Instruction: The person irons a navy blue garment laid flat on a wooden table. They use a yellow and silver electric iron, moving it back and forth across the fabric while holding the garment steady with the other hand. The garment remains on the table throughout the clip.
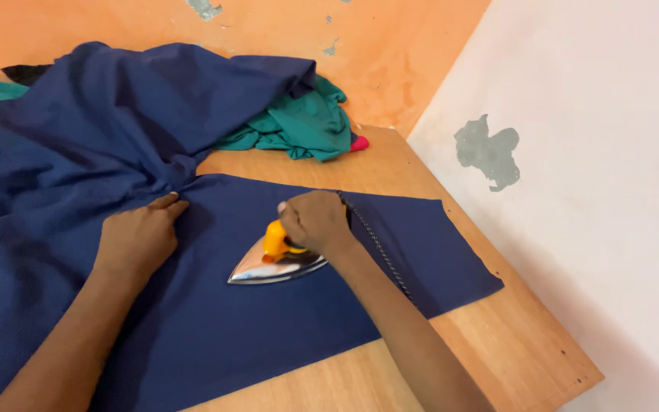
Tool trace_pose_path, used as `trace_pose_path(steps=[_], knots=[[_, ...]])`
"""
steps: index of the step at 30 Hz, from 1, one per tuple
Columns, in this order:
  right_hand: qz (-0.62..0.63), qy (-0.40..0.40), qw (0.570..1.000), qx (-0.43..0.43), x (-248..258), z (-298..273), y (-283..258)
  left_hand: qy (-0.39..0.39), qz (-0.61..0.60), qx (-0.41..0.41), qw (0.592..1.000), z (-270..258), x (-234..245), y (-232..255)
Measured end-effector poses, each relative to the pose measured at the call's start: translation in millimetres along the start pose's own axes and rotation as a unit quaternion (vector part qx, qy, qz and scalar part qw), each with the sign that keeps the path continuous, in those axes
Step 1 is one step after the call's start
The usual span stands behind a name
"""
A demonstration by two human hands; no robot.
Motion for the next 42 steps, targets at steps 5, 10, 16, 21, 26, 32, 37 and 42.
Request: trace_pose_path(steps=[5, 10, 16, 21, 26, 32, 37, 42], knots=[[-0.173, 0.15, 0.962, -0.149, -13, 34, -14, 0.032, 0.008, 0.011, 0.999, -2, 5, -4], [-0.019, 0.052, 0.998, -0.035, -30, 30, -33, -0.066, -0.102, 0.042, 0.992, 5, 8, -32], [-0.104, 0.081, 0.983, -0.126, -29, 50, -42, -0.057, -0.178, -0.023, 0.982, 5, 3, -74], [-0.057, 0.081, 0.991, -0.087, -57, 66, -76, 0.05, -0.206, -0.008, 0.977, 2, -5, -95], [-0.016, 0.041, 0.998, 0.045, -66, 71, -92, 0.014, -0.222, 0.062, 0.973, 3, -15, -109], [-0.057, 0.163, 0.981, -0.093, -77, 80, -126, -0.003, -0.273, 0.044, 0.961, 2, -10, -121], [0.01, 0.074, 0.997, 0.015, -73, 84, -139, 0.08, -0.241, -0.017, 0.967, 1, -10, -122], [-0.064, 0.154, 0.982, -0.089, -77, 94, -152, 0.065, -0.159, 0.054, 0.984, -3, -23, -131]])
Point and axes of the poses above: each hand's wrist, its own z-axis towards the middle knuckle, its own x-axis out of the back of the hand, y = z × x, the point moved 2 cm from there along z, towards the middle knuckle, and after that the axes turned 9 degrees about z, right-handed, at the moved point
